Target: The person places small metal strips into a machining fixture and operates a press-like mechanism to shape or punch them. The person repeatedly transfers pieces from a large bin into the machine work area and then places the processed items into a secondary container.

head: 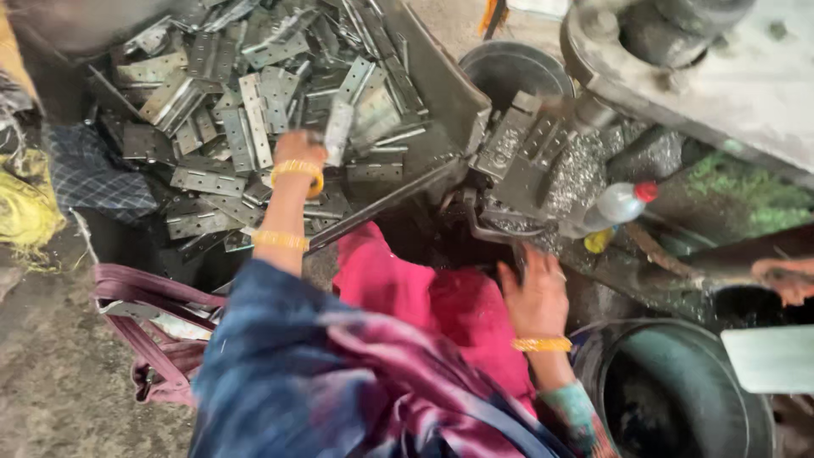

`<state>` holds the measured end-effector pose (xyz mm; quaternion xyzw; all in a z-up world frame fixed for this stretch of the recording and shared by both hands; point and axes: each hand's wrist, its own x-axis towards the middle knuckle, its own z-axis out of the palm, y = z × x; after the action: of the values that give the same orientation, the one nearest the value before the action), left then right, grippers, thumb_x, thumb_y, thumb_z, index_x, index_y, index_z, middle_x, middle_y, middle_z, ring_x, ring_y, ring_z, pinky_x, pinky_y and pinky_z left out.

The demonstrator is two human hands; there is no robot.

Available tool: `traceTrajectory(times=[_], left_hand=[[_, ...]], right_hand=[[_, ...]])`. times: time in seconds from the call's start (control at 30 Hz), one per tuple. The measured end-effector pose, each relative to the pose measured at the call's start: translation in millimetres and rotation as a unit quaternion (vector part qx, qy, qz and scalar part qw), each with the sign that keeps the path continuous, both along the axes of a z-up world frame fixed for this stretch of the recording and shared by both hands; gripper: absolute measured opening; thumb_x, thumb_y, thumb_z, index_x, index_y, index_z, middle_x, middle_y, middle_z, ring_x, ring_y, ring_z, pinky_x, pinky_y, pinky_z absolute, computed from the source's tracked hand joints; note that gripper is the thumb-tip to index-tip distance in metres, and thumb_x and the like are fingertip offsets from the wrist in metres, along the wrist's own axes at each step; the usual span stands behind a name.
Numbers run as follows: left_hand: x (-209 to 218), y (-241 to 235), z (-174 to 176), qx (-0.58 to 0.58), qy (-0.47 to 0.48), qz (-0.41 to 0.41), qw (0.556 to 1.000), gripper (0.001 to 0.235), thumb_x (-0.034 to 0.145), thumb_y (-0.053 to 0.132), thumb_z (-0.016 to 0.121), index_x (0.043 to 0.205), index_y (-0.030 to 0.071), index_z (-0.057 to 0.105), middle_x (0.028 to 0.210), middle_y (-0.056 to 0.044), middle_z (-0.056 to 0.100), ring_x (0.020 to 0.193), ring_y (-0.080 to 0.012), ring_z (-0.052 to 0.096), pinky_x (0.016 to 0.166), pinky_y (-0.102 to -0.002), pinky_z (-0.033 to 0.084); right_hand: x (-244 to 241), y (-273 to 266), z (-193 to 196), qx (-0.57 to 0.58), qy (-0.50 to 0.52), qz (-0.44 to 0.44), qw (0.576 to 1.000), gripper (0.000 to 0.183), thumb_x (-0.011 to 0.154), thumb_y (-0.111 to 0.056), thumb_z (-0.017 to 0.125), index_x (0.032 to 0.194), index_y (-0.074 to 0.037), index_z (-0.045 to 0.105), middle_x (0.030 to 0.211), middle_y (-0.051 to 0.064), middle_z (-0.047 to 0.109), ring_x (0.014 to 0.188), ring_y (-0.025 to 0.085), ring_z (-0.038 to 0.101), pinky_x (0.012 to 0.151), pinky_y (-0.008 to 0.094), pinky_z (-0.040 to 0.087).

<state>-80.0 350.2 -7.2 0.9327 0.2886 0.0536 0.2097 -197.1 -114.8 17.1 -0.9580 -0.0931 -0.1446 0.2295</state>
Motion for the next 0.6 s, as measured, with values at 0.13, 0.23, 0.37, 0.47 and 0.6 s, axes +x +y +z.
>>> traceTrajectory(times=[0.13, 0.23, 0.37, 0.47, 0.6], left_hand=[[-79, -133, -20, -0.376, -0.288, -0.124, 0.872, 0.049, 0.075, 0.022, 0.084, 0.118, 0.009, 0.066, 0.108, -0.005, 0.073, 0.100, -0.0168, 0.068, 0.091, -0.033, 0.055], [-96, -232, -44, -0.555, -0.306, -0.148, 0.759, 0.042, 0.080, 0.014, 0.078, 0.121, 0.008, 0.067, 0.110, 0.001, 0.072, 0.102, -0.0106, 0.067, 0.092, -0.030, 0.054], [-100, -279, -55, -0.475, -0.199, -0.220, 0.829, 0.027, 0.096, 0.017, 0.068, 0.119, 0.002, 0.072, 0.103, -0.002, 0.077, 0.096, -0.0103, 0.068, 0.089, -0.030, 0.054], [-81, -279, -44, -0.635, -0.112, -0.241, 0.726, 0.031, 0.098, 0.023, 0.066, 0.116, -0.001, 0.073, 0.096, -0.004, 0.074, 0.083, -0.0119, 0.067, 0.078, -0.031, 0.055], [-37, -281, -29, -0.537, -0.067, -0.160, 0.826, 0.034, 0.089, 0.025, 0.076, 0.104, -0.005, 0.076, 0.086, -0.007, 0.075, 0.078, -0.0176, 0.069, 0.073, -0.034, 0.054]], right_hand=[[0, 54, 17, 0.105, -0.004, 0.118, 0.987, 0.057, 0.091, -0.025, 0.075, 0.141, -0.006, 0.055, 0.122, 0.017, 0.068, 0.118, 0.043, 0.061, 0.094, 0.051, 0.052], [-3, 62, 12, 0.118, -0.004, 0.127, 0.985, 0.071, 0.084, -0.020, 0.077, 0.147, -0.004, 0.049, 0.127, 0.024, 0.063, 0.113, 0.044, 0.059, 0.087, 0.049, 0.053], [5, 33, -12, 0.068, 0.039, 0.146, 0.986, 0.076, 0.081, -0.012, 0.077, 0.151, -0.005, 0.048, 0.117, 0.021, 0.068, 0.102, 0.043, 0.065, 0.082, 0.049, 0.054], [29, 6, -26, 0.170, 0.117, 0.128, 0.970, 0.060, 0.090, -0.021, 0.078, 0.144, -0.003, 0.057, 0.104, 0.017, 0.073, 0.090, 0.032, 0.068, 0.076, 0.044, 0.056], [60, -17, -27, 0.516, 0.329, 0.031, 0.790, 0.046, 0.093, -0.029, 0.072, 0.126, 0.002, 0.066, 0.094, 0.004, 0.069, 0.081, 0.009, 0.066, 0.067, 0.032, 0.058]])
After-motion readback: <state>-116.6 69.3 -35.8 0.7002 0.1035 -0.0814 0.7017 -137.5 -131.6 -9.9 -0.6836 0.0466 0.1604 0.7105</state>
